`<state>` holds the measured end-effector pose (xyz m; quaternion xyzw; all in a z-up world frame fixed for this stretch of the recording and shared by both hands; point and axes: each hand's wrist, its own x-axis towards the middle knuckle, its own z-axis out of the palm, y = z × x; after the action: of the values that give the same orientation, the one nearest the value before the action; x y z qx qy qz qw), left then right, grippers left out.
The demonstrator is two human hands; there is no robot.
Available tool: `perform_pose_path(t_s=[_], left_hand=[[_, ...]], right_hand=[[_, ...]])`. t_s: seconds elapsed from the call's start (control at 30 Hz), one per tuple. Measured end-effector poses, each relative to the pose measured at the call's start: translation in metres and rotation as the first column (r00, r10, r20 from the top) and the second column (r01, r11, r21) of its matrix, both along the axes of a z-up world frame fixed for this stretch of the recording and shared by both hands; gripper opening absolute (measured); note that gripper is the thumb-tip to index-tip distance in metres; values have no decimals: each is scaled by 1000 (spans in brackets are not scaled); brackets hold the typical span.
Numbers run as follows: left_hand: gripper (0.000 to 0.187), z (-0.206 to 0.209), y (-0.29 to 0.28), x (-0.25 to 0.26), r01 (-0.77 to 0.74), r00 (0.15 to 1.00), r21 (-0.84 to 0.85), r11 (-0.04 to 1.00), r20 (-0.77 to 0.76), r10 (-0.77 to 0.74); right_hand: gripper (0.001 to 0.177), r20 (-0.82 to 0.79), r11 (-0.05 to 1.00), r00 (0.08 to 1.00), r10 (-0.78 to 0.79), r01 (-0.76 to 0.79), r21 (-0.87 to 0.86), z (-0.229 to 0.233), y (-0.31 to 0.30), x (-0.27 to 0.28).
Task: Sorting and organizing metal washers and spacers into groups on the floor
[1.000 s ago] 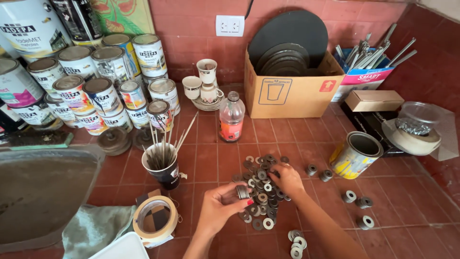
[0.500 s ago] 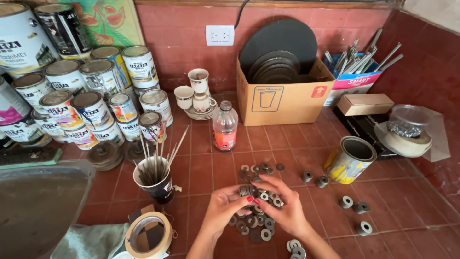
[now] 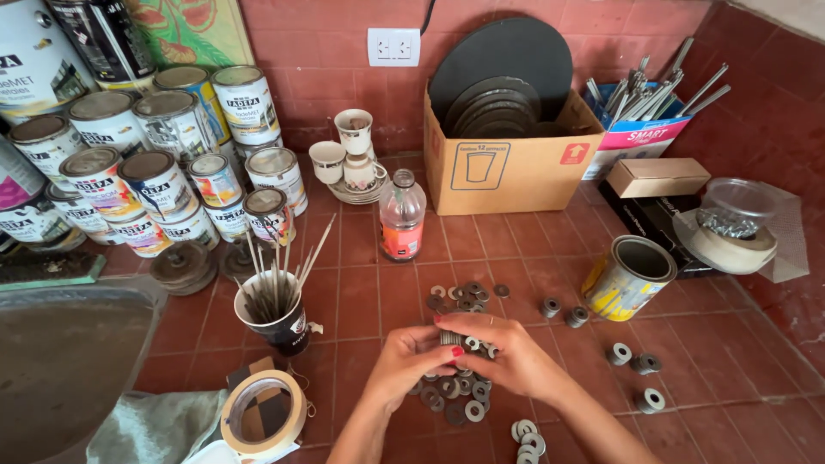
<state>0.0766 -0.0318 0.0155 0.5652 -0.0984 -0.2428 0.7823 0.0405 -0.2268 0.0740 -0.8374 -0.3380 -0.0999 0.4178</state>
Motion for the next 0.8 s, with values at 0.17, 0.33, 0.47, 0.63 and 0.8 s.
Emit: perform_pose_path(t_s=[0.17,0.33,0.47,0.63,0.8], left_hand=[[37,-13,10,3,99,993,-51,994,-52,-102],[32,-39,10,3,141,989,-22,990,-46,-142],[36,-49,5,7,44,997,2,999,-60,-44],[37,-48,6,7,-54,994,50,997,-92,59],[42,-43,0,4,-92,993,18,996,-70,93]], right_hand=[[42,83,1000,996,12,-13,14,-21,6,-2],[42,57,1000,998,1,-3,28,-42,5,-2],[61,-244,998,968,53,-59,-19,-35,-19,20],[47,-611,953,775,161,40,301,-77,-94,97],[22,106,749,871,-479,469,-468,-164,-136,148]])
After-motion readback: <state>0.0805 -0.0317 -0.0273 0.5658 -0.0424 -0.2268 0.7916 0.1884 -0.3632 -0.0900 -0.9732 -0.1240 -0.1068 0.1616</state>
